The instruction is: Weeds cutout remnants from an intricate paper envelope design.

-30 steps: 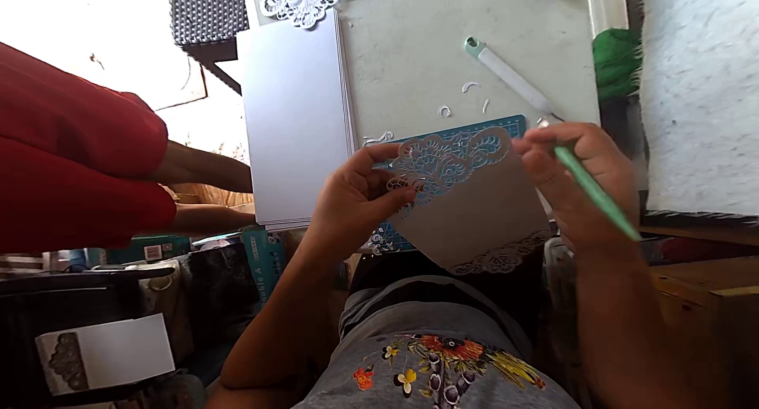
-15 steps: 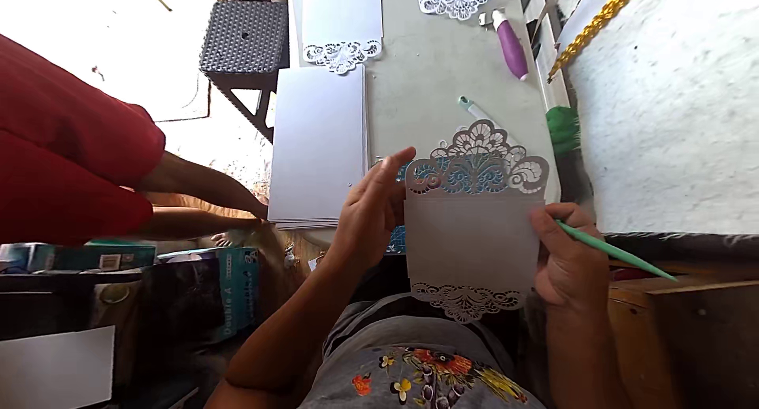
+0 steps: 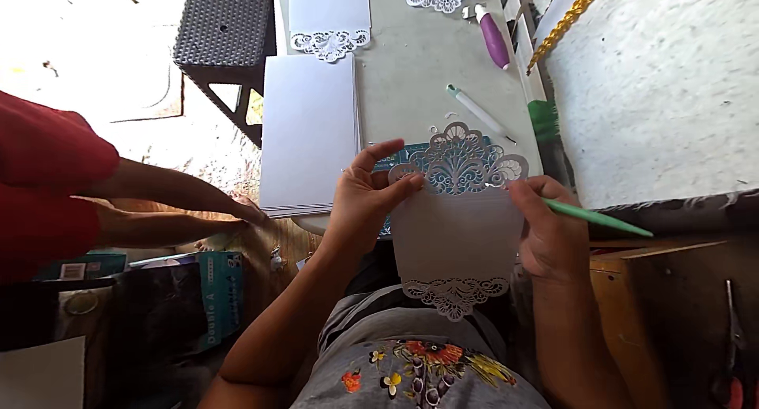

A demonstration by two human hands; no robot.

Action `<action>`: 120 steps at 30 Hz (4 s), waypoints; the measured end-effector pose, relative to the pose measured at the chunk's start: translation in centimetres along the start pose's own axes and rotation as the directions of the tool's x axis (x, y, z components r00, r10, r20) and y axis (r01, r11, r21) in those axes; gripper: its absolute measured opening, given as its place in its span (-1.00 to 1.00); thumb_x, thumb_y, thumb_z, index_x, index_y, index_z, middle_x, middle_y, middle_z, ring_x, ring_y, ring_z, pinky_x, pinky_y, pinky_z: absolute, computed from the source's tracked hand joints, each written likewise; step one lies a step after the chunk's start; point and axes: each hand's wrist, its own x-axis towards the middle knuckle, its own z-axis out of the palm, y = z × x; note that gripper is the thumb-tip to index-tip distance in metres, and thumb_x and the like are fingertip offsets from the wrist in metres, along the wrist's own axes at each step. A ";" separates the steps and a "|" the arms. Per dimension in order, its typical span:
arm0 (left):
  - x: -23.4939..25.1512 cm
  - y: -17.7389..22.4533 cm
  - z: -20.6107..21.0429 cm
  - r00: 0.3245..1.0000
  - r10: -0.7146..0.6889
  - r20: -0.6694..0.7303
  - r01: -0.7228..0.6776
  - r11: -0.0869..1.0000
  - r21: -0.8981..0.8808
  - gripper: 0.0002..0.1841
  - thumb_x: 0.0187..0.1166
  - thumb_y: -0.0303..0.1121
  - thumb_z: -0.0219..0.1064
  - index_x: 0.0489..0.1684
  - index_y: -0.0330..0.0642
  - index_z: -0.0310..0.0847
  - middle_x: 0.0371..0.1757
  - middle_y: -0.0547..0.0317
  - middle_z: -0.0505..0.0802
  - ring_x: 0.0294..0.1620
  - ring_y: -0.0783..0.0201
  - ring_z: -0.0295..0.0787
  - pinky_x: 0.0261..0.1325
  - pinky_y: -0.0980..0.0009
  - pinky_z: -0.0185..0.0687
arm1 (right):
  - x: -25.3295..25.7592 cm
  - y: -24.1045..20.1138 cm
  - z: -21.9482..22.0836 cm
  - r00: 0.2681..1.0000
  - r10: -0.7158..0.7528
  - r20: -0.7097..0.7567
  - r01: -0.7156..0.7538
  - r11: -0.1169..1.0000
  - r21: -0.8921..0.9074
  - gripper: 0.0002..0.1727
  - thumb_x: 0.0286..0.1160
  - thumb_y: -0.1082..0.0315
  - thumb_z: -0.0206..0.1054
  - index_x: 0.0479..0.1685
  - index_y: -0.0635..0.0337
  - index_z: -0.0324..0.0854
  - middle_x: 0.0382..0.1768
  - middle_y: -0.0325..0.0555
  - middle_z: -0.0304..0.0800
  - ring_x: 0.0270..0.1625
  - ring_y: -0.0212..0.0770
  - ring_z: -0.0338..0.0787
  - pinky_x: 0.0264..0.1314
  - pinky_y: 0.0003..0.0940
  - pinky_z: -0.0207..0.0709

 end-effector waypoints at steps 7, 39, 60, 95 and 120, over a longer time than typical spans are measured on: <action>0.0 -2.1 -2.5 0.959 -0.137 0.250 0.120 0.989 0.084 -0.46 0.63 -0.33 0.32 0.62 -0.02 0.35 -0.09 0.28 0.90 -0.23 0.45 0.85 -0.14 0.48 0.80 | 1.1 0.4 1.4 0.967 0.035 -0.254 0.022 0.976 0.217 -0.86 0.82 0.19 0.16 -0.13 -0.09 0.56 -0.27 -0.44 0.75 -0.20 -0.53 0.79 -0.05 -0.50 0.74; -1.2 -1.0 -7.6 0.968 -0.090 0.235 0.021 0.960 0.281 -0.54 0.38 -0.76 0.41 0.24 -0.15 0.64 -0.18 0.35 0.94 -0.31 0.56 0.85 -0.21 0.63 0.79 | 0.5 -0.3 -0.3 0.988 0.130 0.084 -0.139 0.984 0.108 -0.79 0.61 0.35 0.35 0.11 -0.07 0.55 -0.09 -0.41 0.82 -0.08 -0.51 0.83 0.00 -0.53 0.76; -1.8 -4.9 -1.9 0.999 0.037 -0.029 -0.047 0.805 -0.592 -0.56 0.67 -0.67 0.08 0.42 0.00 0.43 0.13 0.19 0.84 0.04 0.30 0.86 0.16 0.31 0.81 | -1.2 3.7 4.5 0.881 0.286 -0.377 -0.080 0.875 0.478 -0.78 0.73 0.59 0.09 0.22 0.21 0.40 -0.17 -0.10 0.81 -0.12 -0.26 0.89 -0.02 -0.31 0.84; -3.5 -0.5 -1.1 0.972 -0.106 0.210 0.162 0.949 -0.272 -0.79 0.75 -0.44 0.13 -0.15 -0.15 0.74 -0.27 0.21 0.90 -0.28 0.42 0.87 -0.14 0.44 0.86 | 0.4 -2.9 1.2 0.982 -0.135 0.128 0.148 0.985 -0.090 -0.62 0.37 0.57 0.51 0.05 -0.04 0.55 -0.23 -0.48 0.80 -0.22 -0.55 0.84 -0.09 -0.60 0.80; -3.3 0.1 -1.6 0.970 -0.078 0.231 0.132 0.965 -0.227 -0.79 0.61 -0.48 0.16 -0.19 -0.13 0.77 -0.31 0.24 0.90 -0.29 0.45 0.87 -0.17 0.45 0.86 | 0.2 -3.6 1.1 0.960 -0.234 0.155 0.255 0.957 -0.136 -0.59 0.33 0.60 0.53 0.07 0.01 0.54 -0.14 -0.43 0.82 -0.14 -0.48 0.89 0.00 -0.53 0.84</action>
